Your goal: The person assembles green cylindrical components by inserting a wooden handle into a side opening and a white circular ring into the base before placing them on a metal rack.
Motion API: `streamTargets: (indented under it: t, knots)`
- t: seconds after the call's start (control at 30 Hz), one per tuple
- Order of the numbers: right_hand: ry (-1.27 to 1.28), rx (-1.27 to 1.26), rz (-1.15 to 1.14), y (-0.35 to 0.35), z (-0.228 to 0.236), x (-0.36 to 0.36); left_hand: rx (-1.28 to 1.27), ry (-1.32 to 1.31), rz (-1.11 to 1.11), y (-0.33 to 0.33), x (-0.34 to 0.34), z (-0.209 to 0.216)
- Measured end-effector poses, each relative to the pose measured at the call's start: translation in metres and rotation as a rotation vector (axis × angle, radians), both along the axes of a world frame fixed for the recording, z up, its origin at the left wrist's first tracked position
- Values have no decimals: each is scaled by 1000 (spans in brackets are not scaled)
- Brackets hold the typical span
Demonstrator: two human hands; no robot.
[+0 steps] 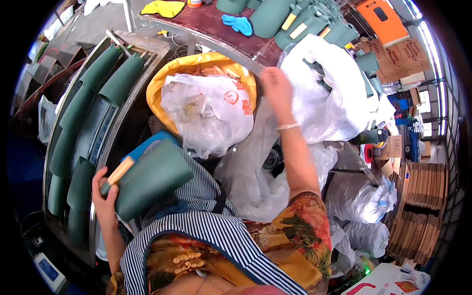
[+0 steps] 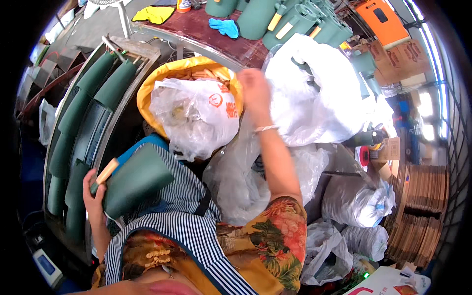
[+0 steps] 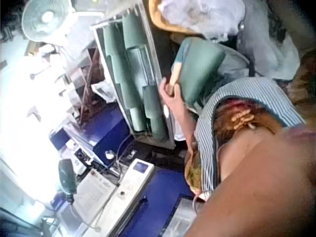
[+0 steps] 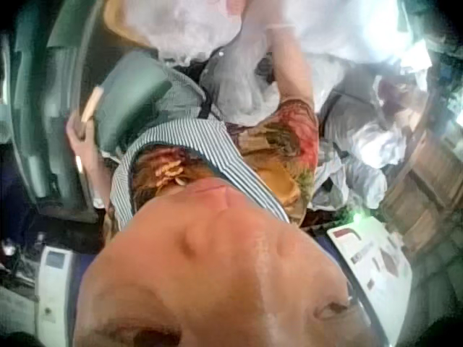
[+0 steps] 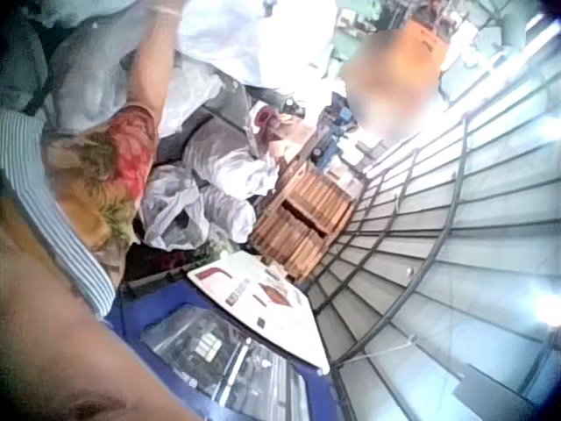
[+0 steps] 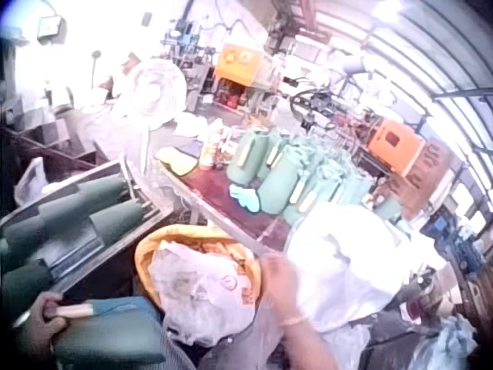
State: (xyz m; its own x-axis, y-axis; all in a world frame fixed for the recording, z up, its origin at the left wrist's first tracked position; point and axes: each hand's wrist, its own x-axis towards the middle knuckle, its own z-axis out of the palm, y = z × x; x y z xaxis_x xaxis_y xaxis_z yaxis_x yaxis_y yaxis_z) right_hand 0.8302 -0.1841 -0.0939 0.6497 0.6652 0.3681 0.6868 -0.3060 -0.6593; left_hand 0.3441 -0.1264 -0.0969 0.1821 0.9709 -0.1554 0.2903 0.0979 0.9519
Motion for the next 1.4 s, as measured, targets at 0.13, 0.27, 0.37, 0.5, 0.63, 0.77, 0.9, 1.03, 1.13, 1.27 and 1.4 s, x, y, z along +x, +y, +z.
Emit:
streamTargets:
  t: [0.13, 0.27, 0.37, 0.5, 0.63, 0.77, 0.9, 1.03, 1.13, 1.27, 1.4]
  knots:
    - [-483, -275, -530, -75, -93, 248, -251, -64, 82, 30, -30, -39]
    - [-612, -740, -784, -75, -101, 288, -383, -161, 82, 39, -51, -60]
    - [-445, -948, -690, -67, -72, 292, -503, -109, 59, 42, -36, -45]
    - [-465, -1138, -638, -60, -53, 274, -650, -214, -108, 49, -26, -39]
    - [-605, -1163, -475, -81, -71, 273, -679, -309, -177, 47, -40, -64]
    - [-537, -1012, -493, -101, -77, 278, -732, -395, 106, 44, -35, -69]
    - [-272, -820, -595, -104, -85, 290, -777, -641, 269, 43, -31, -75]
    - [-143, -665, -669, -101, -95, 313, -728, -770, 303, 41, -33, -81]
    - [-169, -274, -713, -109, -106, 333, -720, -753, 372, 38, -41, -88]
    - [29, -562, -732, -97, -92, 346, -723, -812, 391, 33, -45, -97]
    - [144, -688, -640, -90, -72, 332, -669, -831, 433, 36, -27, -88]
